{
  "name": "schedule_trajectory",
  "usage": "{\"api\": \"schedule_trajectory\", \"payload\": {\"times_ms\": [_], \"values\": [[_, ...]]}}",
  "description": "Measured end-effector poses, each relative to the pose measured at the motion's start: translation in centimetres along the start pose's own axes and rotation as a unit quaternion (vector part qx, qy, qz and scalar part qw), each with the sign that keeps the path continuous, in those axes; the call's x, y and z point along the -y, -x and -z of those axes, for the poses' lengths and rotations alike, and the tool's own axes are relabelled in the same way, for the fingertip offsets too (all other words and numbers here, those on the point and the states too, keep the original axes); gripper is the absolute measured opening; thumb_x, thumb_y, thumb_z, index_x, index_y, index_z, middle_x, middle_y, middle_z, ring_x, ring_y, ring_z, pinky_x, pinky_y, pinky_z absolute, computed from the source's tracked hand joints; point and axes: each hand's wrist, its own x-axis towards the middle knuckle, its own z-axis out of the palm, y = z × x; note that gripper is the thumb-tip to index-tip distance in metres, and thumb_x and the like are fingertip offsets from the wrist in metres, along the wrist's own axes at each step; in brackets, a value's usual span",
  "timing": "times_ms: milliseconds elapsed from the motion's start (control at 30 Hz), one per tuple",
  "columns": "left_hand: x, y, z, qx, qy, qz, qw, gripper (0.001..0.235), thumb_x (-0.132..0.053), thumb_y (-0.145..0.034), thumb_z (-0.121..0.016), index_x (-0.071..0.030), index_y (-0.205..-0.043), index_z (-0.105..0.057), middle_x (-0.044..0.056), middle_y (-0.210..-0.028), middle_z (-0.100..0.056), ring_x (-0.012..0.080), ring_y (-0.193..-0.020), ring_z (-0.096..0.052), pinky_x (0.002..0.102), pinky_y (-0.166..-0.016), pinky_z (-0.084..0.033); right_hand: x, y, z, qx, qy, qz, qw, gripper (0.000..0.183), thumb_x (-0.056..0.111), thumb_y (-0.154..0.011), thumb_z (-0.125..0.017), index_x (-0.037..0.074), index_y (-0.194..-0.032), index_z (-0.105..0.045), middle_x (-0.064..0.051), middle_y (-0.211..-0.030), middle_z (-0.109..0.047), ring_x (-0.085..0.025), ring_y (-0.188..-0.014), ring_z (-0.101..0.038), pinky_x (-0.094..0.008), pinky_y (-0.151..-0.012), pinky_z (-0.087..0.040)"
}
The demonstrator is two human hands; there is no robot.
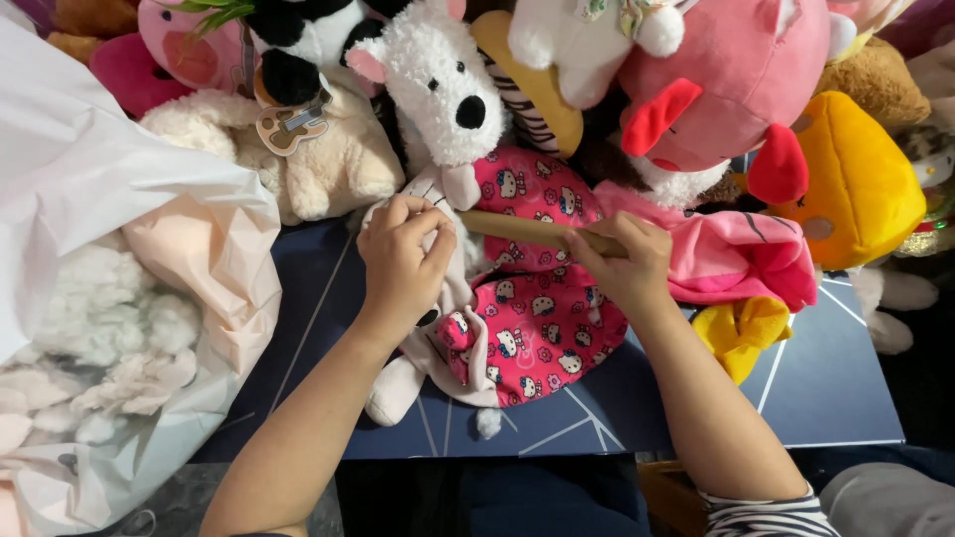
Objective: Stuffing a neck pillow with fiberfill using a wooden dowel to pack it tightly.
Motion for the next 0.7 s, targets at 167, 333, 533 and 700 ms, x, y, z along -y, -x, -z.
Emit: {"api": "schedule_trajectory", "payload": {"times_ms": [167,333,533,700], "values": [[-1.0,-0.2,-0.4,-0.029,-0.174,-0.081,0.981,0.027,-0.036,-0.081,-0.07,-0.021,-0.063,-0.057,-0.001,-0.067,-0.051,0.0253,-0.07,-0.058,0.046,-0.074,-0.04,0.1,0.1,0.6,0.006,-0.012,-0.039,0.999,0.02,0.006,-0.082,-0.092,0.003,-0.082,-0.072,-0.009,-0.056,-0.062,-0.028,-0.052,-0.065,-0.033,-0.052,-0.052],[0.7,0.0,-0.9,-0.007,-0.261,-0.097,0.96,0.032,-0.036,-0.073,-0.077,-0.018,-0.056,-0.057,0.0,-0.059,-0.05,0.0263,-0.065,-0.056,0.047,-0.071,-0.037,-1.7,0.1,1.9,0.02,-0.119,-0.151,0.981,0.017,0.001,-0.087,-0.086,0.0,-0.089,-0.069,-0.008,-0.064,-0.072,-0.012,-0.069,-0.071,-0.026,-0.062,-0.054],[0.0,-0.2,0.6,0.099,-0.17,-0.063,0.979,0.022,-0.034,-0.08,-0.075,-0.019,-0.067,-0.066,-0.001,-0.064,-0.055,0.0268,-0.075,-0.059,0.051,-0.081,-0.037,-0.9,0.3,0.1,0.059,-0.147,-0.221,0.962,0.011,0.002,-0.089,-0.082,0.004,-0.091,-0.071,-0.01,-0.069,-0.074,-0.014,-0.069,-0.074,-0.024,-0.065,-0.057],[0.1,-0.6,-0.6,0.133,-0.023,-0.047,0.99,0.027,-0.046,-0.09,-0.069,-0.023,-0.077,-0.065,-0.005,-0.072,-0.058,0.0219,-0.083,-0.061,0.047,-0.085,-0.037,-0.1,0.9,-2.4,0.056,-0.095,-0.143,0.984,0.021,0.013,-0.081,-0.092,0.005,-0.082,-0.072,-0.013,-0.06,-0.069,-0.026,-0.059,-0.072,-0.03,-0.058,-0.054]]}}
